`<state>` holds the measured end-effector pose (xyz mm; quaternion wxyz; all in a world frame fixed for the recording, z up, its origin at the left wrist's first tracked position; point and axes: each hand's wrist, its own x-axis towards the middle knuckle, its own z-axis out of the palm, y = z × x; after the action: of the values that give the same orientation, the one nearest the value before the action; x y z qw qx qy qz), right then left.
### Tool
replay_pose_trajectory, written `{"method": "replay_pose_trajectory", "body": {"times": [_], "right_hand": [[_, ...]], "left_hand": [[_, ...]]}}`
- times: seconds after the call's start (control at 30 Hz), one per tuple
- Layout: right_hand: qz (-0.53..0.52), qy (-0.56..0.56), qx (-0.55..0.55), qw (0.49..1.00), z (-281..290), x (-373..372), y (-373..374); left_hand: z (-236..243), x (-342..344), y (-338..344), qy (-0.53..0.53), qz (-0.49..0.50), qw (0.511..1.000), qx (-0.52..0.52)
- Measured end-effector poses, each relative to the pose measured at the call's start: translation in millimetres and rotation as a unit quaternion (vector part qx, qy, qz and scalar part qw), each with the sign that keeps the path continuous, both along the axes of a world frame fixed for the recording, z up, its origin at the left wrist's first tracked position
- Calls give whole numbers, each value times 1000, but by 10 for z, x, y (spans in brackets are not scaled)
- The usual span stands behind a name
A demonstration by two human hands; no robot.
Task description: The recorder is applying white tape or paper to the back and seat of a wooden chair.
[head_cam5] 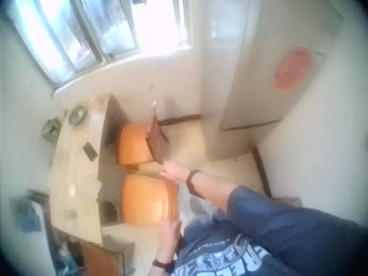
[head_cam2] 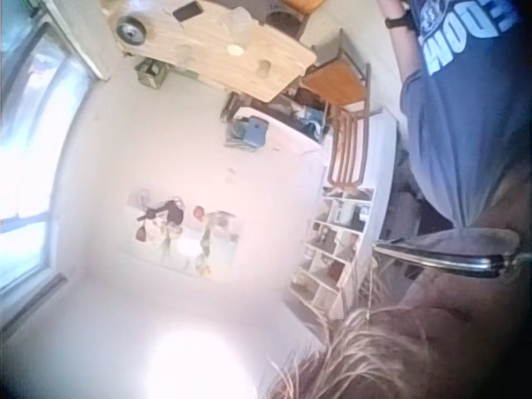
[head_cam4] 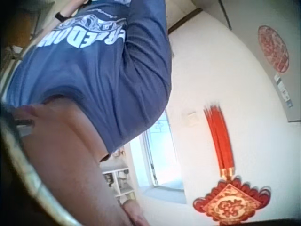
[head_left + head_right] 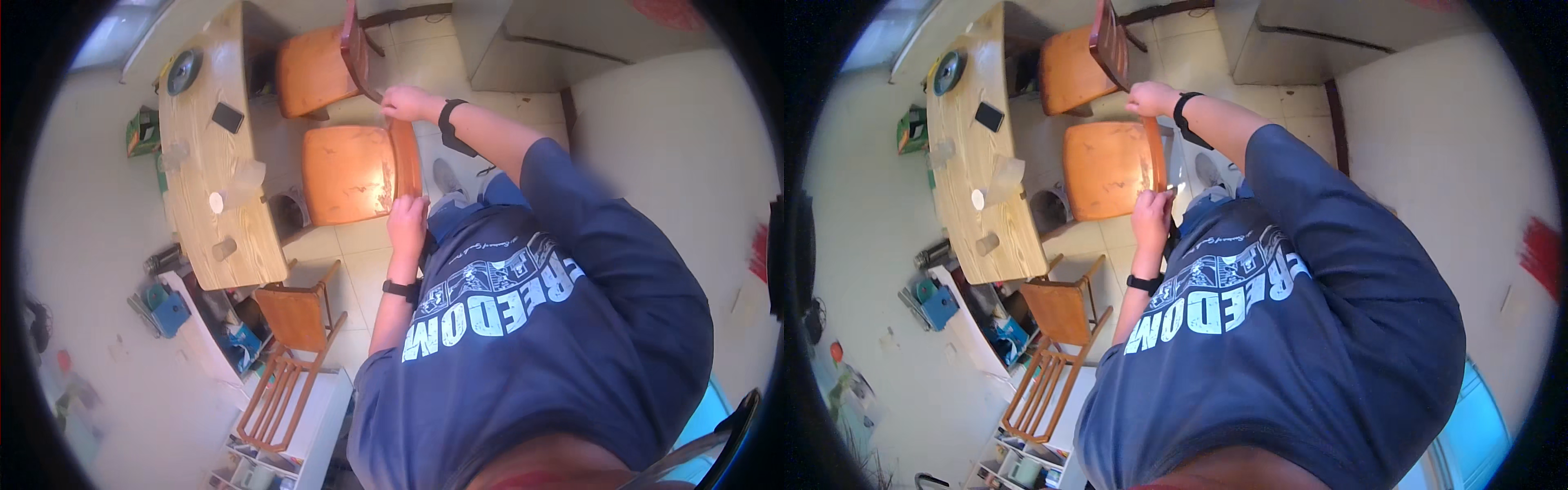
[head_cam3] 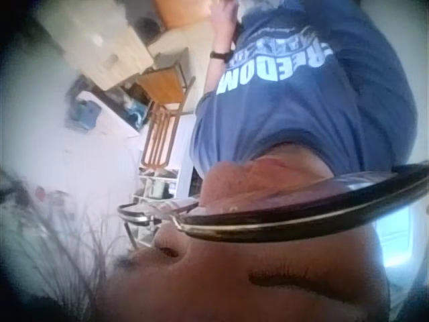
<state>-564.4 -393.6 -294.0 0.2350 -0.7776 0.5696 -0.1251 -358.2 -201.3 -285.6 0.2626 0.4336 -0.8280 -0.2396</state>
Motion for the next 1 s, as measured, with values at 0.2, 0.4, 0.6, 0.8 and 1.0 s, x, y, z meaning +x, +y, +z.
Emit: {"method": "replay_pose_trajectory", "body": {"times": [0.2,0.4,0.6,0.8,1.0], "right_hand": [[22,121,49,991,-246,177,95],[64,131,52,988,-334,461,336],[33,51,29,998,-427,817,647],[51,19,35,998,-531,1133,769],[73,59,77,993,-680,1470,805]], "left_hand": [[-26,-282,-38,-40,40,998,1],[-168,-344,72,-65,131,989,-14],[-311,166,948,-43,294,955,-19],[-415,363,1222,-73,416,906,38],[-484,351,862,-25,423,906,26]]}}
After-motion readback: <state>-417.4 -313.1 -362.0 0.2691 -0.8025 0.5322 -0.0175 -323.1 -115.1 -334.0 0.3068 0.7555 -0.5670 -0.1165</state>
